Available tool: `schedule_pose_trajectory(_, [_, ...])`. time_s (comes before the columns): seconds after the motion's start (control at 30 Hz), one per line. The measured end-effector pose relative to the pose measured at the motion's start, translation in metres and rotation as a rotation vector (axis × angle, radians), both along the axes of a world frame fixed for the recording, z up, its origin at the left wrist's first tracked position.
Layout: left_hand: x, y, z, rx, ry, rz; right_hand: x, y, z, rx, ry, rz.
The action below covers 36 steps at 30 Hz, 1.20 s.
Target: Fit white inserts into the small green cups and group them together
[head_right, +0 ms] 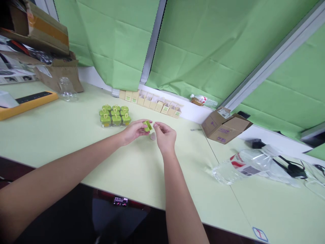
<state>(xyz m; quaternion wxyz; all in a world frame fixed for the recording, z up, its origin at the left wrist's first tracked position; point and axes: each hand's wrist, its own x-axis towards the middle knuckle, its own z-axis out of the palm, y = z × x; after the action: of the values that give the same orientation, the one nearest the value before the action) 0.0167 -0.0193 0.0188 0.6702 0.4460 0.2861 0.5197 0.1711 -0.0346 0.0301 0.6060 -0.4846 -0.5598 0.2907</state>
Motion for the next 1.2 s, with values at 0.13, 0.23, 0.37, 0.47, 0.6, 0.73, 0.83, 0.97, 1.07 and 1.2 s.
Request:
schedule_pose_trajectory(0.13, [-0.002, 0.002, -0.002, 0.029, 0.045, 0.019, -0.002, -0.002, -0.001, 0.009, -0.039, 0.018])
schedule_pose_trajectory(0.23, [-0.002, 0.003, -0.004, 0.042, 0.052, 0.017, -0.003, -0.003, -0.001, 0.016, -0.082, 0.031])
schedule_pose_trajectory(0.37, [0.000, 0.001, -0.005, 0.063, 0.078, 0.026, -0.003, -0.004, -0.003, 0.003, -0.159, 0.062])
schedule_pose_trajectory(0.47, [0.001, -0.002, -0.004, 0.096, 0.119, 0.010, -0.003, -0.003, -0.005, -0.011, -0.218, 0.073])
schedule_pose_trajectory(0.6, [0.000, -0.003, -0.003, 0.176, 0.163, 0.018, -0.001, -0.001, -0.010, -0.019, -0.266, 0.101])
schedule_pose_trajectory(0.73, [0.002, -0.002, -0.008, 0.229, 0.130, 0.010, 0.000, 0.001, -0.012, -0.047, -0.231, 0.078])
schedule_pose_trajectory(0.83, [0.006, 0.000, -0.015, 0.327, 0.127, -0.016, 0.000, 0.002, -0.012, -0.053, -0.202, 0.043])
schedule_pose_trajectory(0.97, [0.011, 0.002, -0.022, 0.436, 0.174, 0.021, -0.002, 0.003, -0.013, -0.027, -0.156, 0.008])
schedule_pose_trajectory(1.07, [0.014, 0.003, -0.024, 0.480, 0.211, 0.063, -0.004, 0.004, -0.015, -0.030, -0.115, 0.017])
schedule_pose_trajectory(1.2, [0.015, -0.001, -0.024, 0.516, 0.296, 0.142, -0.008, 0.004, -0.016, -0.014, -0.107, -0.005])
